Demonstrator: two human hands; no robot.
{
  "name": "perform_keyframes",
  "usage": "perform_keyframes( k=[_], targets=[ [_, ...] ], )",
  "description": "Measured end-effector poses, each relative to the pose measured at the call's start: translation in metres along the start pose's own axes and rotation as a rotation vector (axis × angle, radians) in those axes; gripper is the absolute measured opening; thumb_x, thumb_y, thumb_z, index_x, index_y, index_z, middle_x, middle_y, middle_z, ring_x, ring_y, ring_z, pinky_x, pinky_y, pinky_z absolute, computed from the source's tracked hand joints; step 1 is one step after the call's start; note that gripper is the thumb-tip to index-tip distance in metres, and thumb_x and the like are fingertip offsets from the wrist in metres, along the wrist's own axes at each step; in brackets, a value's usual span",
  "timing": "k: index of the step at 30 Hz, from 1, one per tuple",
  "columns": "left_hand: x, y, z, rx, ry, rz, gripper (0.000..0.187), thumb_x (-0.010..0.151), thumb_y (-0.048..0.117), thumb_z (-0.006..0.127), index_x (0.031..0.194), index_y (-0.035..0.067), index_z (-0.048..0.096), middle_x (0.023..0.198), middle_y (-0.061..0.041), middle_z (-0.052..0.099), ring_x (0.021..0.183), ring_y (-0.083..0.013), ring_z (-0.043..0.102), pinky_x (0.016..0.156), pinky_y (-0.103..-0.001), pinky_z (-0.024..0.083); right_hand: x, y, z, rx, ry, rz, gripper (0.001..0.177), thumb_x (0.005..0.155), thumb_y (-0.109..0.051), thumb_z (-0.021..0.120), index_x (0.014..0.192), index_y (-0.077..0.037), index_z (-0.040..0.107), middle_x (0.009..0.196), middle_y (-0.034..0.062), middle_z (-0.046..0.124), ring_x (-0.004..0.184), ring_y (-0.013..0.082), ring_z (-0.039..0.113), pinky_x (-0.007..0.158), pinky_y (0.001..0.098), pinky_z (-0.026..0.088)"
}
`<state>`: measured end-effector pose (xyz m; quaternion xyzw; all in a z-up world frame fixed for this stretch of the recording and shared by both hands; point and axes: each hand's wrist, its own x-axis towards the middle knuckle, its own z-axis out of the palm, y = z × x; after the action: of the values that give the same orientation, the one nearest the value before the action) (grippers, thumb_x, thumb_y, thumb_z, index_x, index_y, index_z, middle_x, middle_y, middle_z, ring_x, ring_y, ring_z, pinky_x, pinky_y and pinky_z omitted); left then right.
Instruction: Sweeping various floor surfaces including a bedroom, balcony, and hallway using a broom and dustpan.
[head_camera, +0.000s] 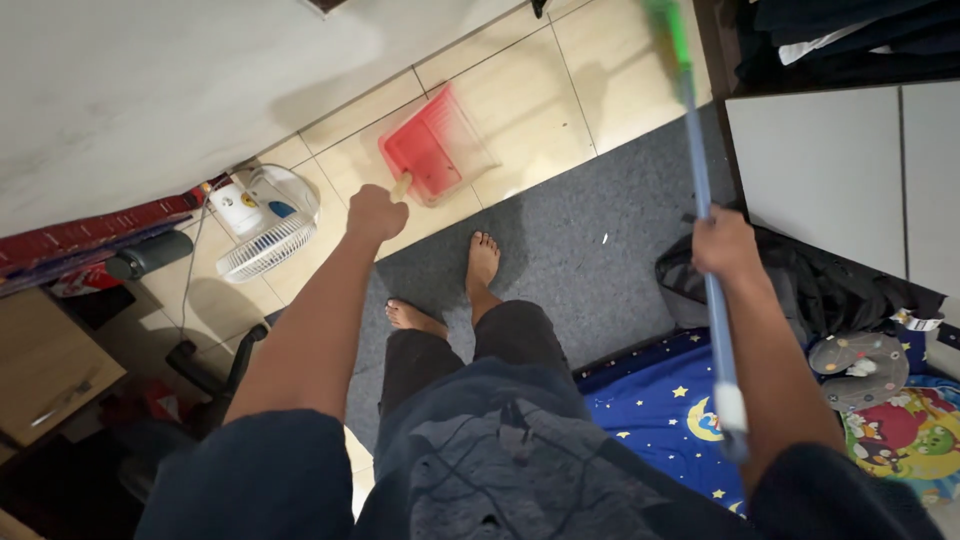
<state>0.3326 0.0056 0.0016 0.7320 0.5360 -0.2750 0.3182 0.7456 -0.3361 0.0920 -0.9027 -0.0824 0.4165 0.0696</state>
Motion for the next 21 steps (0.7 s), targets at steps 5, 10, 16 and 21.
perform_keyframes(
  k=[5,10,16,21],
  targets=[
    [0.035,0.033,0.021,-0.047,0.035,0.037,0.045,0.082,0.03,0.066,0.109,-0.004,0.072,0.117,-0.027,0.069,0.111,-0.0413,0.066,0.096,-0.044,0.053,0.057,0.017,0.062,-0.182,-0.017,-0.114,0.037,0.1,-0.024,0.054,0.098,0.008,0.071,0.076,0.0238,0.072,0.069,0.0334,0.073,0.069,0.0448,0.058],
    [0.036,0.065,0.002,-0.071,0.003,0.018,0.047,0.084,0.029,0.067,0.112,-0.008,0.067,0.117,-0.03,0.067,0.112,-0.0425,0.066,0.095,-0.044,0.054,-0.015,0.015,0.077,-0.034,-0.235,-0.275,0.032,0.094,-0.018,0.057,0.122,-0.004,0.063,0.075,0.019,0.066,0.059,0.0288,0.062,0.053,0.0435,0.051],
    [0.031,0.105,-0.03,-0.104,-0.045,-0.005,0.044,0.085,0.03,0.066,0.109,-0.008,0.07,0.116,-0.03,0.07,0.113,-0.0412,0.068,0.097,-0.044,0.055,-0.057,-0.026,-0.016,0.306,-0.398,0.059,0.044,0.099,-0.015,0.052,0.142,-0.015,0.061,0.068,0.0054,0.056,0.045,0.0164,0.048,0.04,0.0354,0.041],
    [0.061,0.138,-0.007,-0.114,0.065,0.122,0.043,0.08,0.028,0.071,0.106,-0.006,0.069,0.111,-0.029,0.069,0.107,-0.042,0.067,0.092,-0.046,0.054,0.065,0.001,0.0,-0.27,0.135,-0.15,0.037,0.1,-0.026,0.054,0.117,0.001,0.073,0.102,0.0301,0.075,0.091,0.0383,0.071,0.084,0.0461,0.056]
  ],
)
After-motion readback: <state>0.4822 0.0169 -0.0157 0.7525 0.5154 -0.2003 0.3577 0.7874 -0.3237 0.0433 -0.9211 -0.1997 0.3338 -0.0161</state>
